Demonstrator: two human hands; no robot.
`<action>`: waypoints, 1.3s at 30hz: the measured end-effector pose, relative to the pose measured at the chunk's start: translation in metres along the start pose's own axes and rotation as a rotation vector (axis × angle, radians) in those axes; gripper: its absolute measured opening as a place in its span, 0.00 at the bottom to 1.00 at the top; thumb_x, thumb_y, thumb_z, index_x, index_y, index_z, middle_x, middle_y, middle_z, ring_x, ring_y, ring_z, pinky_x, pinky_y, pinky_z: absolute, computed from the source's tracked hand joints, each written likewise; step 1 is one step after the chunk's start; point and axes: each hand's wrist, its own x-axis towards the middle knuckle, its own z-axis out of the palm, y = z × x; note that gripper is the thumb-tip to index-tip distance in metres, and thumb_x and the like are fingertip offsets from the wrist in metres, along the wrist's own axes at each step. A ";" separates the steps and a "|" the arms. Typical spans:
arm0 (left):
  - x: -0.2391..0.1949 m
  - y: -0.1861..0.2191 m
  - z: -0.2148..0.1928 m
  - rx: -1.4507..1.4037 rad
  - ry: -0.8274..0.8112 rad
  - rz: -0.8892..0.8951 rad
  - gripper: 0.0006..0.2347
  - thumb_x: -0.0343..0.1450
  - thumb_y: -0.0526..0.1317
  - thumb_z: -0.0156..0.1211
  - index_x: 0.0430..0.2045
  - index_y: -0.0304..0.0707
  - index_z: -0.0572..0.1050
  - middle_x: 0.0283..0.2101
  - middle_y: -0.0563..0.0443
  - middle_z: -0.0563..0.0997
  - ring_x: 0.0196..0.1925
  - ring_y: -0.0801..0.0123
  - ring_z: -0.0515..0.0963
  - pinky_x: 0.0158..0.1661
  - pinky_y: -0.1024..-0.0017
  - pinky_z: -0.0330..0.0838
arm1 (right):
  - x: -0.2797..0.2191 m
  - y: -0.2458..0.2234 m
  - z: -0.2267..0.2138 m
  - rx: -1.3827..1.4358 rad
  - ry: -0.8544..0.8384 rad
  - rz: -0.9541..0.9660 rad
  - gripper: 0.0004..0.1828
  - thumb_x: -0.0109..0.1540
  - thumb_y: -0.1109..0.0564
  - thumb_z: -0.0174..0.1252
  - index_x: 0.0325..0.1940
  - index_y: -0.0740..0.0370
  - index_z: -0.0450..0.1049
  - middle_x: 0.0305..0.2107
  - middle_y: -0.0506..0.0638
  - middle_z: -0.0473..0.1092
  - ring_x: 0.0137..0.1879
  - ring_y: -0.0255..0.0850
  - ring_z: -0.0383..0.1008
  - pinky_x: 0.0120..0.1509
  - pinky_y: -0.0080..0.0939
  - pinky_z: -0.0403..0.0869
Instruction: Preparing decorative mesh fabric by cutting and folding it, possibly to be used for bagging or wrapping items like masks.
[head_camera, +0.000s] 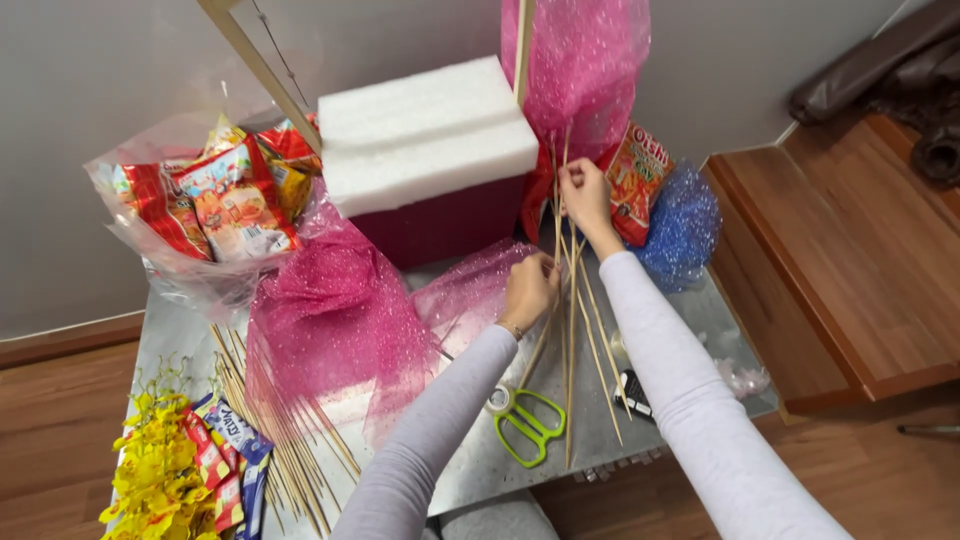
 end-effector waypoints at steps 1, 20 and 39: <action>-0.001 -0.001 -0.003 0.003 -0.009 -0.006 0.08 0.67 0.41 0.57 0.34 0.39 0.79 0.32 0.43 0.83 0.41 0.46 0.81 0.43 0.53 0.76 | 0.000 -0.001 0.000 0.000 0.000 0.011 0.11 0.63 0.56 0.53 0.41 0.68 0.70 0.21 0.57 0.72 0.15 0.39 0.70 0.13 0.32 0.72; -0.079 0.033 0.015 0.335 0.334 0.542 0.38 0.59 0.44 0.70 0.63 0.40 0.55 0.64 0.30 0.56 0.67 0.38 0.53 0.61 0.48 0.49 | -0.096 0.148 -0.113 -0.095 0.600 0.366 0.21 0.60 0.45 0.61 0.40 0.64 0.64 0.27 0.56 0.65 0.32 0.43 0.68 0.34 0.39 0.72; 0.085 0.016 0.212 -1.032 -0.264 -0.637 0.31 0.68 0.49 0.60 0.56 0.18 0.58 0.52 0.27 0.70 0.51 0.49 0.75 0.50 0.54 0.71 | -0.122 0.007 -0.157 0.412 0.437 0.536 0.06 0.57 0.59 0.59 0.31 0.54 0.67 0.27 0.43 0.64 0.35 0.32 0.69 0.42 0.31 0.73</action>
